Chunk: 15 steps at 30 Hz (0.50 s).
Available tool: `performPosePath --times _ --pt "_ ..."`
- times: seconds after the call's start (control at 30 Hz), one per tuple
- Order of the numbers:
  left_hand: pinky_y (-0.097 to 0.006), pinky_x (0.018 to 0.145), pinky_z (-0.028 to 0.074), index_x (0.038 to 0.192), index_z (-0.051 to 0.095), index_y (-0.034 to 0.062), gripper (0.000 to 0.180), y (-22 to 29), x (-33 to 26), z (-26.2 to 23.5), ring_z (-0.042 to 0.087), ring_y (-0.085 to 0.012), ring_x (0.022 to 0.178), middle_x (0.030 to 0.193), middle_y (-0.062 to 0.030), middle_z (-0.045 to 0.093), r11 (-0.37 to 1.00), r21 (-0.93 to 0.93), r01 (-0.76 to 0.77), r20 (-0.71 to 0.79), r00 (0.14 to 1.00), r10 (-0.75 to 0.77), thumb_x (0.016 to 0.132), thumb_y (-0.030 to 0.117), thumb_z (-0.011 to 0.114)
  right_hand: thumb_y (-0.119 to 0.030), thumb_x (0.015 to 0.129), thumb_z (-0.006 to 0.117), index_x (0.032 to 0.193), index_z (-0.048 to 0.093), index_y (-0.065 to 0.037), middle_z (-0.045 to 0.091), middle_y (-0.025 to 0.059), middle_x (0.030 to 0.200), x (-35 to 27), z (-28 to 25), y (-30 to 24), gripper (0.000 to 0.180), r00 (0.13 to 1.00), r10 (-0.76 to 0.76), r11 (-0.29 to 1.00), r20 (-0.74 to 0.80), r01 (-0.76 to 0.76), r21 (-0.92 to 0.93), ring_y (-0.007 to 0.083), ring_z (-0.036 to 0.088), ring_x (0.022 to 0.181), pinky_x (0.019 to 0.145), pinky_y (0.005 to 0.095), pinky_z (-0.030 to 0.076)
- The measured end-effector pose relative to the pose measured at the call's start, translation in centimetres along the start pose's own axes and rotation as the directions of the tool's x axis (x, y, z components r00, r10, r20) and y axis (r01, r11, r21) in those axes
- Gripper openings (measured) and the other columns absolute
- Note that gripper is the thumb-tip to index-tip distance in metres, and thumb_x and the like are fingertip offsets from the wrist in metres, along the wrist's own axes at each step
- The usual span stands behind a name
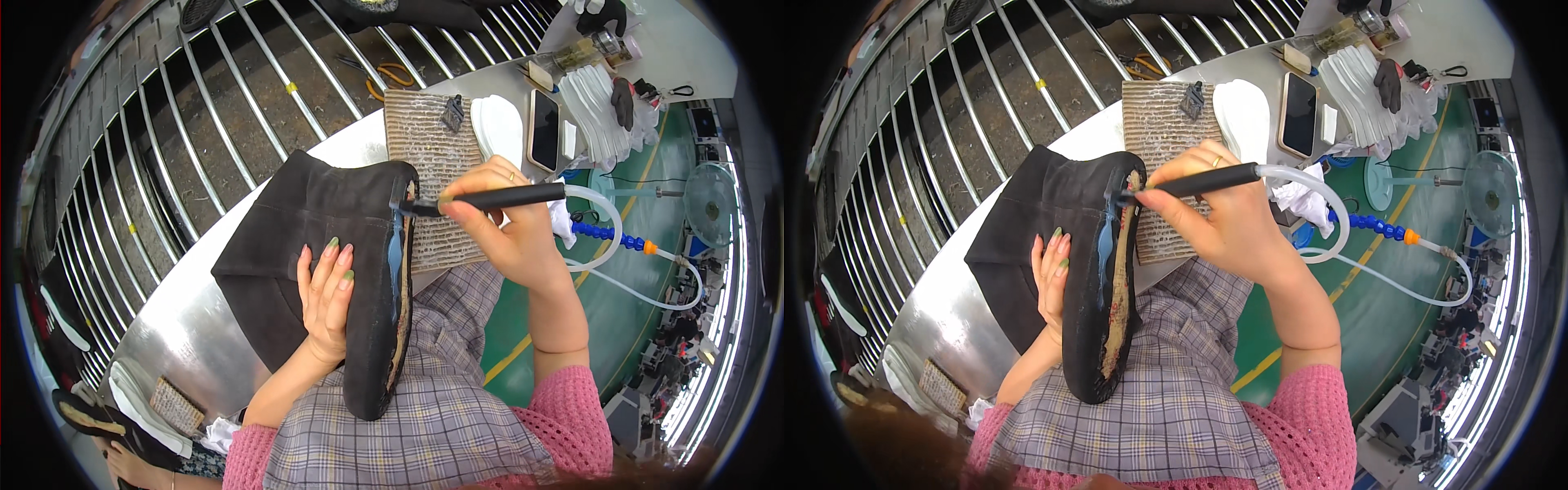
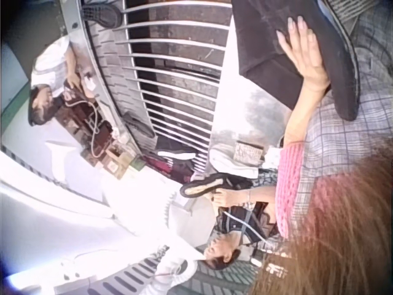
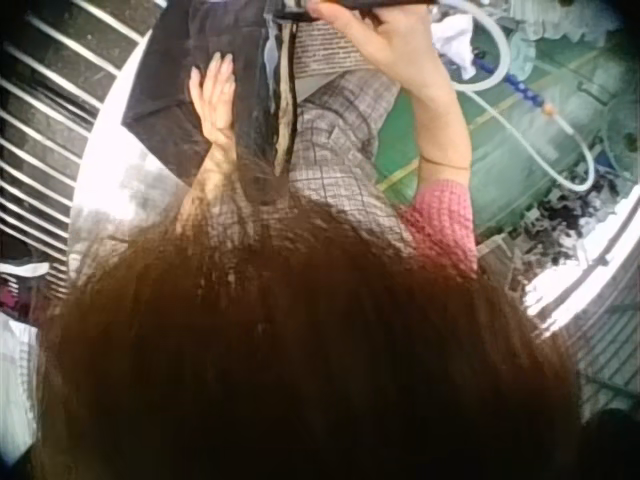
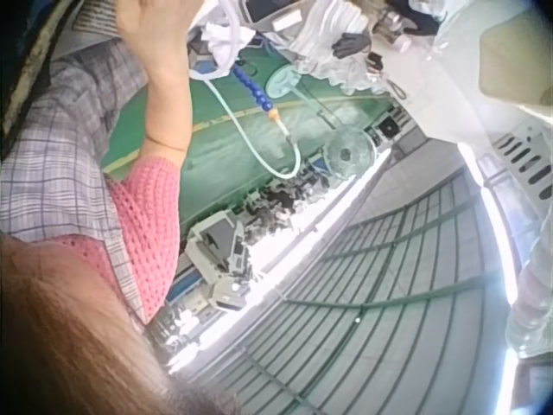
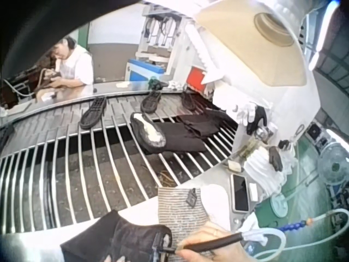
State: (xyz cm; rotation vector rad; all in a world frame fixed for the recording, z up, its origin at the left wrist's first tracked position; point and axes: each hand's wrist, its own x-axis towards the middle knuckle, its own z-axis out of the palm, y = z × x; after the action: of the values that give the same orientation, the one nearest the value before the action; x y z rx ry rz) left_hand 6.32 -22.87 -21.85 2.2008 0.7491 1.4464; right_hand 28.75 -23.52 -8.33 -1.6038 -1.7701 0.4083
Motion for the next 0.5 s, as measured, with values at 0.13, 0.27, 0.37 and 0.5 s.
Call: performPosePath --times 0.13,0.27,0.37,0.5 --pt "-0.066 0.103 0.03 0.125 0.041 0.0025 0.039 -0.1 -0.1 -0.1 0.056 -0.0405 0.117 0.123 -0.025 0.059 1.0 -0.003 0.0 0.016 1.0 0.0 0.093 0.016 0.057 -0.013 0.08 0.073 0.084 0.066 -0.003 0.064 0.007 0.079 -0.3 -0.3 0.0 0.013 0.999 -0.026 0.995 0.024 0.024 0.097 0.023 0.055 0.073 0.064 0.0331 0.043" --pt "-0.066 0.103 0.03 0.125 0.041 0.0026 0.037 0.0 0.1 0.1 0.056 -0.0402 0.118 0.123 -0.025 0.059 1.0 -0.011 -0.017 -0.015 1.0 0.017 0.093 0.012 0.056 -0.01 0.08 0.073 0.085 0.066 -0.003 0.064 0.0079 0.08 -0.3 0.5 0.4 0.011 0.997 0.006 1.0 -0.076 -0.004 0.018 0.0243 0.056 0.074 0.065 0.0347 0.044" --pt "-0.065 0.103 0.031 0.124 0.041 0.0025 0.036 0.0 0.1 0.0 0.056 -0.0399 0.118 0.123 -0.025 0.059 1.0 -0.011 -0.017 -0.012 1.0 0.017 0.092 0.009 0.055 -0.014 0.083 0.07 0.088 0.066 -0.002 0.063 0.0049 0.079 -0.7 0.5 1.0 0.013 0.997 -0.072 0.997 -0.026 0.072 0.027 0.0175 0.052 0.071 0.064 0.0304 0.04" --pt "-0.065 0.103 0.031 0.124 0.041 0.0024 0.035 -0.1 0.0 -0.2 0.056 -0.0398 0.118 0.122 -0.0247 0.059 1.0 -0.005 -0.008 0.016 1.0 0.008 0.092 0.006 0.055 -0.01 0.077 0.075 0.086 0.067 -0.003 0.066 0.0074 0.08 -1.2 0.2 0.4 0.014 0.999 -0.046 0.987 0.002 0.046 0.155 0.022 0.058 0.072 0.064 0.0321 0.045"
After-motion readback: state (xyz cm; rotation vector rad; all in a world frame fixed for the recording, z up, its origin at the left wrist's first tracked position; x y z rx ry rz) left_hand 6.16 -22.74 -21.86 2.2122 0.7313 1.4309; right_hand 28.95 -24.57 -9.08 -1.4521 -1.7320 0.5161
